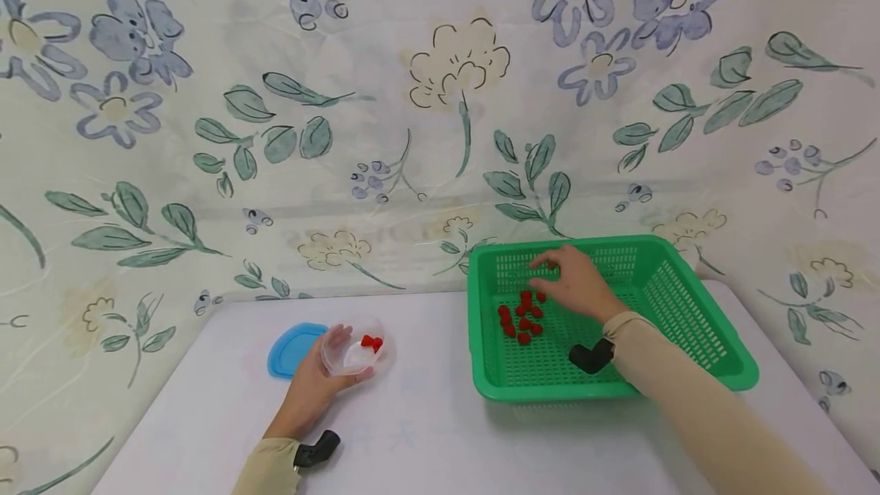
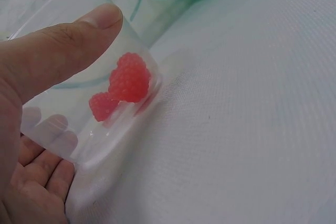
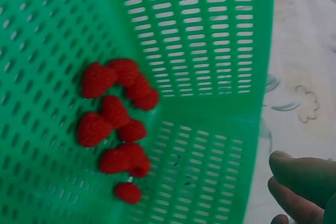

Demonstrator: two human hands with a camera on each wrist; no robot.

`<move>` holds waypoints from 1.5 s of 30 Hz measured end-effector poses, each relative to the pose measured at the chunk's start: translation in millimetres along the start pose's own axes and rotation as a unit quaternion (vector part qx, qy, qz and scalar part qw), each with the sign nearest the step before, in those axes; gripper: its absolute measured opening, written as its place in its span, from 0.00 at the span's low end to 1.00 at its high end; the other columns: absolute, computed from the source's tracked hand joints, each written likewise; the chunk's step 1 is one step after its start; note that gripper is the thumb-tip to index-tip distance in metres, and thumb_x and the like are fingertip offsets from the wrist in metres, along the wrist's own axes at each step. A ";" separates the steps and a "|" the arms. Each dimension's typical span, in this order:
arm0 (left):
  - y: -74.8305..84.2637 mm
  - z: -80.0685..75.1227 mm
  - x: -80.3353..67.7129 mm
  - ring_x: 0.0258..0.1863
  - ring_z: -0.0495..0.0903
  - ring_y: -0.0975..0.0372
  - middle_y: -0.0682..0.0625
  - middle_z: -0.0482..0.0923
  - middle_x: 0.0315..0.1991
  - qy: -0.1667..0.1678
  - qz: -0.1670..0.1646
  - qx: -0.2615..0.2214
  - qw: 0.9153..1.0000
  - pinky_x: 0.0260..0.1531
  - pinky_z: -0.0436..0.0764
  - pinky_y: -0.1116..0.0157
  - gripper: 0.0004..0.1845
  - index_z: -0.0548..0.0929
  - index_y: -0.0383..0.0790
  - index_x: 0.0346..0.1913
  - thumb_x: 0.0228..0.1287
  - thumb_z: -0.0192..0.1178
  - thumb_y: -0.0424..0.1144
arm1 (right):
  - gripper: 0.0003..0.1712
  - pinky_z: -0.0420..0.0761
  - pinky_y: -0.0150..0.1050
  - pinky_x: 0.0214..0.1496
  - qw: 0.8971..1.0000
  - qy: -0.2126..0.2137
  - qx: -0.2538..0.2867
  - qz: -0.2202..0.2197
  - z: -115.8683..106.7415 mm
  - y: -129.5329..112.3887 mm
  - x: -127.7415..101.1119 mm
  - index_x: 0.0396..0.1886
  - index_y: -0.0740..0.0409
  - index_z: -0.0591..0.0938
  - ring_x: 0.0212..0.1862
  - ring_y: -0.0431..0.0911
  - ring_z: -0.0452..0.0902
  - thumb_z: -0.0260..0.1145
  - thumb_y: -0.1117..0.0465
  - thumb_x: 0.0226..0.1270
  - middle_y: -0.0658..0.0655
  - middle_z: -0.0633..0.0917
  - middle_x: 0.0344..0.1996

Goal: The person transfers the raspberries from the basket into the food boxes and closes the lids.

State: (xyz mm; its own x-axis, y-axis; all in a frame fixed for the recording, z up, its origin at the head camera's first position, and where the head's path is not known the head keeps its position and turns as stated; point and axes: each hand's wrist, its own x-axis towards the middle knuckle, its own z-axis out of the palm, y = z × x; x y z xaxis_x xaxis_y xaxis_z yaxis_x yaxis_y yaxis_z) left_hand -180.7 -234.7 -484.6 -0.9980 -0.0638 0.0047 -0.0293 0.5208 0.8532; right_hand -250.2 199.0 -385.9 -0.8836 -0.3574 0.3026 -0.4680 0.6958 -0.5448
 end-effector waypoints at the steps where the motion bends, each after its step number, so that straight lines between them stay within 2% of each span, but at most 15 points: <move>1: 0.3 0.0 -0.1 0.76 0.57 0.50 0.49 0.66 0.73 0.000 0.000 -0.001 1.000 0.71 0.61 0.44 0.55 0.60 0.46 0.76 0.47 0.80 0.52 | 0.16 0.72 0.45 0.37 1.000 -0.005 0.002 0.001 0.4 2.6 0.4 0.52 0.63 0.85 0.38 0.49 0.71 0.70 0.59 0.68 0.64 0.81 0.43; 6: 0.8 0.5 0.3 0.75 0.58 0.49 0.49 0.66 0.73 0.001 -0.004 0.002 1.000 0.70 0.62 0.42 0.55 0.60 0.47 0.76 0.47 0.80 0.52 | 0.18 0.78 0.53 0.44 0.998 -0.039 0.019 0.036 2.6 11.6 2.3 0.53 0.63 0.85 0.47 0.57 0.77 0.69 0.58 0.69 0.67 0.82 0.49; 9: 1.4 0.4 -0.2 0.75 0.57 0.49 0.48 0.66 0.73 0.000 -0.006 0.005 1.000 0.69 0.63 0.41 0.55 0.60 0.46 0.76 0.48 0.80 0.52 | 0.19 0.78 0.58 0.50 0.995 -0.062 0.033 0.065 3.9 16.2 3.8 0.54 0.64 0.84 0.52 0.62 0.76 0.68 0.57 0.69 0.69 0.81 0.52; 13: 2.4 0.3 -1.0 0.75 0.57 0.48 0.48 0.66 0.74 0.001 -0.008 0.011 1.000 0.69 0.63 0.41 0.55 0.60 0.46 0.76 0.48 0.80 0.53 | 0.20 0.78 0.60 0.53 0.989 -0.096 0.057 0.094 4.9 23.3 6.6 0.56 0.65 0.83 0.56 0.64 0.75 0.68 0.58 0.69 0.70 0.80 0.54; 19: 1.2 0.6 -0.4 0.75 0.57 0.49 0.49 0.67 0.73 -0.002 -0.012 0.000 1.000 0.70 0.62 0.42 0.55 0.60 0.47 0.76 0.47 0.80 0.52 | 0.23 0.77 0.61 0.57 0.972 -0.149 0.105 0.146 8.1 37.4 6.5 0.58 0.67 0.81 0.61 0.68 0.71 0.71 0.61 0.66 0.75 0.75 0.59; 23: 1.0 -0.6 -1.1 0.76 0.56 0.49 0.49 0.66 0.73 -0.004 -0.014 0.001 1.000 0.70 0.62 0.42 0.55 0.60 0.47 0.76 0.47 0.80 0.53 | 0.25 0.78 0.60 0.57 0.960 -0.178 0.129 0.174 12.4 43.5 5.5 0.58 0.67 0.81 0.60 0.68 0.71 0.72 0.60 0.65 0.76 0.74 0.60; 32: 1.6 -1.4 -1.4 0.75 0.58 0.50 0.50 0.68 0.73 0.001 -0.007 -0.002 1.000 0.70 0.62 0.43 0.54 0.61 0.47 0.76 0.47 0.81 0.49 | 0.24 0.77 0.60 0.58 0.951 -0.203 0.137 0.187 17.5 40.8 4.6 0.57 0.68 0.81 0.63 0.70 0.69 0.72 0.61 0.65 0.77 0.70 0.64; 40: 3.3 -1.8 -1.5 0.75 0.59 0.49 0.50 0.68 0.72 0.003 -0.006 0.003 1.000 0.70 0.63 0.42 0.53 0.62 0.48 0.75 0.47 0.81 0.49 | 0.23 0.79 0.58 0.55 0.951 -0.211 0.128 0.185 21.5 40.6 4.6 0.55 0.70 0.82 0.59 0.68 0.73 0.72 0.62 0.63 0.78 0.71 0.64; 45: 1.9 -1.8 -2.1 0.75 0.59 0.49 0.49 0.69 0.72 0.005 0.000 -0.003 1.000 0.69 0.63 0.43 0.54 0.62 0.46 0.75 0.46 0.81 0.49 | 0.23 0.77 0.60 0.59 0.954 -0.217 0.100 0.182 27.2 38.8 7.0 0.53 0.70 0.83 0.62 0.70 0.70 0.74 0.62 0.61 0.77 0.71 0.65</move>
State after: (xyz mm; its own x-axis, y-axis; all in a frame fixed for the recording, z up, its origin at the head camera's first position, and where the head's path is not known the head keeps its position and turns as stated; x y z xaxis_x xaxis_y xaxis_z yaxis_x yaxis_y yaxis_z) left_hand -178.5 -235.1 -482.1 -0.9973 -0.0722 0.0100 -0.0286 0.5149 0.8568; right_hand -274.9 206.6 -426.1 -0.8914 -0.3687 -0.2635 -0.0843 0.7062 -0.7029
